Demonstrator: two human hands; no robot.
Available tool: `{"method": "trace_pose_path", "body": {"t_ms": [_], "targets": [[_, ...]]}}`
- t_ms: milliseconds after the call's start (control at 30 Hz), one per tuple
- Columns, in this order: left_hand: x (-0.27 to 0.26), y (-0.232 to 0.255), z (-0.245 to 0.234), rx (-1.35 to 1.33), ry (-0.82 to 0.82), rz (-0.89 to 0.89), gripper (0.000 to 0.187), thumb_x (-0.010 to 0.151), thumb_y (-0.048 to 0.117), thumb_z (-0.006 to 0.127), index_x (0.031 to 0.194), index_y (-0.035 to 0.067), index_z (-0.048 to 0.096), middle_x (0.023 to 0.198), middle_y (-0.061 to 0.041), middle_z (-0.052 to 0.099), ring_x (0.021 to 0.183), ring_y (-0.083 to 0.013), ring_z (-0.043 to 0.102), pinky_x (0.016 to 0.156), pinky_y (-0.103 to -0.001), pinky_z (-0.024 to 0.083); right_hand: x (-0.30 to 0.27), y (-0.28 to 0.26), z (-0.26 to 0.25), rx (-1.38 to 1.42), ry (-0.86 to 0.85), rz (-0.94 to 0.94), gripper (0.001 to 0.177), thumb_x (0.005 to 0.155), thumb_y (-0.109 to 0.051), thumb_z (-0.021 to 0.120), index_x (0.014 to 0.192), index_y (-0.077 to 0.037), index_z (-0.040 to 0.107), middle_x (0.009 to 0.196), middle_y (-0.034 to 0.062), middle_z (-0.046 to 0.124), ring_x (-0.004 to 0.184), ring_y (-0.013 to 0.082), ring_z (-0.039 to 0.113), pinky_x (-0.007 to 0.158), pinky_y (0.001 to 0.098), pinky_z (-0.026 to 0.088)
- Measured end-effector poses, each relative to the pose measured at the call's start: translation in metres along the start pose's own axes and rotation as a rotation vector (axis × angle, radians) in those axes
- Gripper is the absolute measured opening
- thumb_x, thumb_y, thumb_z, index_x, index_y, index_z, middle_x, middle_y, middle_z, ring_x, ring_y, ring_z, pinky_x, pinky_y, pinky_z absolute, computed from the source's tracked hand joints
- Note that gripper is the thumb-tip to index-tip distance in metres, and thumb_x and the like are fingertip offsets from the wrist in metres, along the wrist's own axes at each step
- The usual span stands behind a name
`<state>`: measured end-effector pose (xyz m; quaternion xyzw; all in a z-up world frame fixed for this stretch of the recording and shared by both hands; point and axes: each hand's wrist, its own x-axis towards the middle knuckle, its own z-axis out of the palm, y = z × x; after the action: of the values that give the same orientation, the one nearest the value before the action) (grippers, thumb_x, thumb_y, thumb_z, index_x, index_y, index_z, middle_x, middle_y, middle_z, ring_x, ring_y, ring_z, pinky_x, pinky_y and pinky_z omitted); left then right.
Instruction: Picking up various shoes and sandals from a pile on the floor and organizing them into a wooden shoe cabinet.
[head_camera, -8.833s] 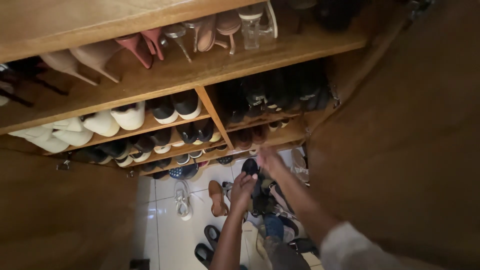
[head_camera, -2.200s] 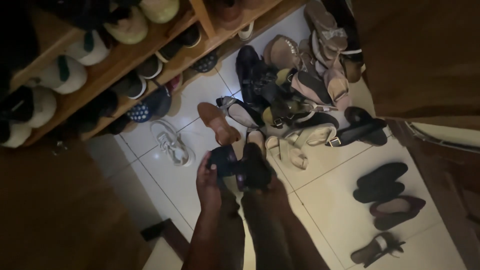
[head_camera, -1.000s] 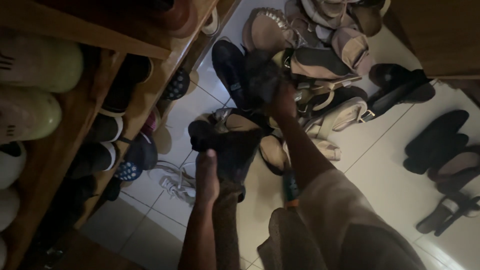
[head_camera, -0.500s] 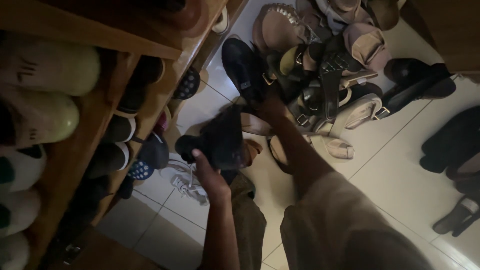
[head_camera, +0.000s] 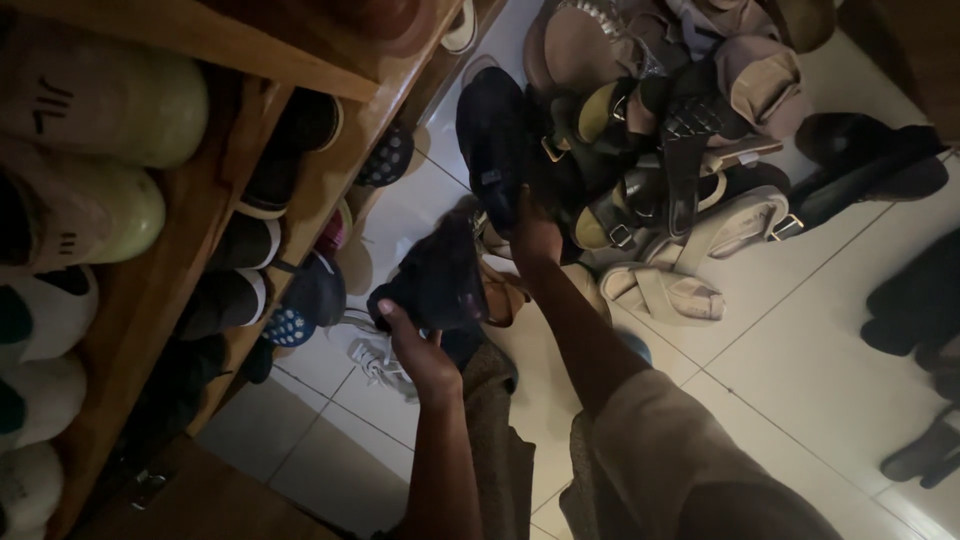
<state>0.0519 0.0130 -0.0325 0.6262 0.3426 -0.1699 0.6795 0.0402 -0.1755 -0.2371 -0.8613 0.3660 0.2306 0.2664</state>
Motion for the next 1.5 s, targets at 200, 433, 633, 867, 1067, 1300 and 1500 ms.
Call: {"method": "trace_pose_path", "body": {"t_ms": [200, 433, 633, 867, 1067, 1300, 1500], "targets": [[0.0, 0.009, 0.004, 0.036, 0.024, -0.019, 0.088, 0.094, 0.07, 0.04, 0.155, 0.006, 0.04, 0.157, -0.01, 0.048, 0.141, -0.0272, 0.047, 0.115, -0.047, 0.032, 0.052, 0.042, 0.045, 0.042, 0.109, 0.122, 0.076, 0.098, -0.017, 0.058, 0.167, -0.007, 0.027, 0.139, 0.0208, 0.057, 0.106, 0.0364, 0.068, 0.085, 0.0452, 0.058], [0.005, 0.001, 0.007, -0.099, -0.097, 0.07, 0.082, 0.098, 0.064, 0.048, 0.151, 0.002, 0.046, 0.146, -0.013, 0.058, 0.131, -0.0285, 0.057, 0.112, -0.048, 0.04, 0.062, 0.001, 0.003, 0.053, 0.129, 0.285, 0.057, 0.092, -0.03, 0.074, 0.134, 0.004, 0.057, 0.138, 0.0196, 0.053, 0.122, 0.0348, 0.058, 0.095, 0.0415, 0.058], [0.005, 0.013, 0.015, -0.136, -0.056, 0.042, 0.077, 0.096, 0.061, 0.051, 0.149, 0.004, 0.047, 0.142, -0.01, 0.06, 0.127, -0.0241, 0.06, 0.108, -0.043, 0.045, 0.084, 0.007, 0.026, 0.018, 0.288, 0.203, 0.111, 0.06, -0.043, 0.09, 0.145, 0.008, 0.038, 0.134, 0.0272, 0.049, 0.119, 0.0422, 0.053, 0.099, 0.0463, 0.049], [0.008, 0.001, 0.015, -0.081, -0.051, 0.039, 0.077, 0.096, 0.063, 0.051, 0.145, 0.003, 0.054, 0.136, -0.01, 0.065, 0.121, -0.0236, 0.062, 0.101, -0.04, 0.045, 0.154, 0.073, 0.103, -0.191, 0.231, 0.174, 0.071, 0.092, -0.041, 0.077, 0.141, 0.001, 0.046, 0.129, 0.0191, 0.06, 0.121, 0.0342, 0.062, 0.097, 0.0443, 0.055], [0.008, 0.006, 0.019, -0.051, -0.053, 0.017, 0.077, 0.094, 0.064, 0.05, 0.144, 0.005, 0.054, 0.137, -0.008, 0.065, 0.123, -0.0214, 0.063, 0.103, -0.04, 0.045, 0.089, 0.054, 0.066, -0.092, 0.372, -0.027, 0.09, 0.076, -0.05, 0.079, 0.137, 0.006, 0.044, 0.125, 0.0265, 0.06, 0.112, 0.0426, 0.063, 0.089, 0.0508, 0.055], [0.01, 0.008, 0.017, -0.018, -0.051, 0.048, 0.079, 0.096, 0.064, 0.048, 0.146, 0.002, 0.053, 0.138, -0.011, 0.064, 0.124, -0.0268, 0.062, 0.105, -0.044, 0.044, 0.057, 0.031, 0.024, -0.158, 0.216, -0.402, 0.051, 0.08, -0.036, 0.075, 0.116, -0.002, 0.061, 0.108, 0.02, 0.067, 0.098, 0.0358, 0.066, 0.083, 0.046, 0.055], [0.018, 0.011, 0.018, -0.099, -0.072, 0.049, 0.078, 0.096, 0.063, 0.046, 0.149, 0.006, 0.05, 0.143, -0.008, 0.061, 0.127, -0.0243, 0.061, 0.108, -0.042, 0.043, 0.087, 0.112, 0.072, -0.222, 0.116, -0.703, 0.022, 0.084, -0.024, 0.072, 0.098, -0.008, 0.076, 0.094, 0.0146, 0.073, 0.086, 0.0302, 0.069, 0.078, 0.0419, 0.056]]}}
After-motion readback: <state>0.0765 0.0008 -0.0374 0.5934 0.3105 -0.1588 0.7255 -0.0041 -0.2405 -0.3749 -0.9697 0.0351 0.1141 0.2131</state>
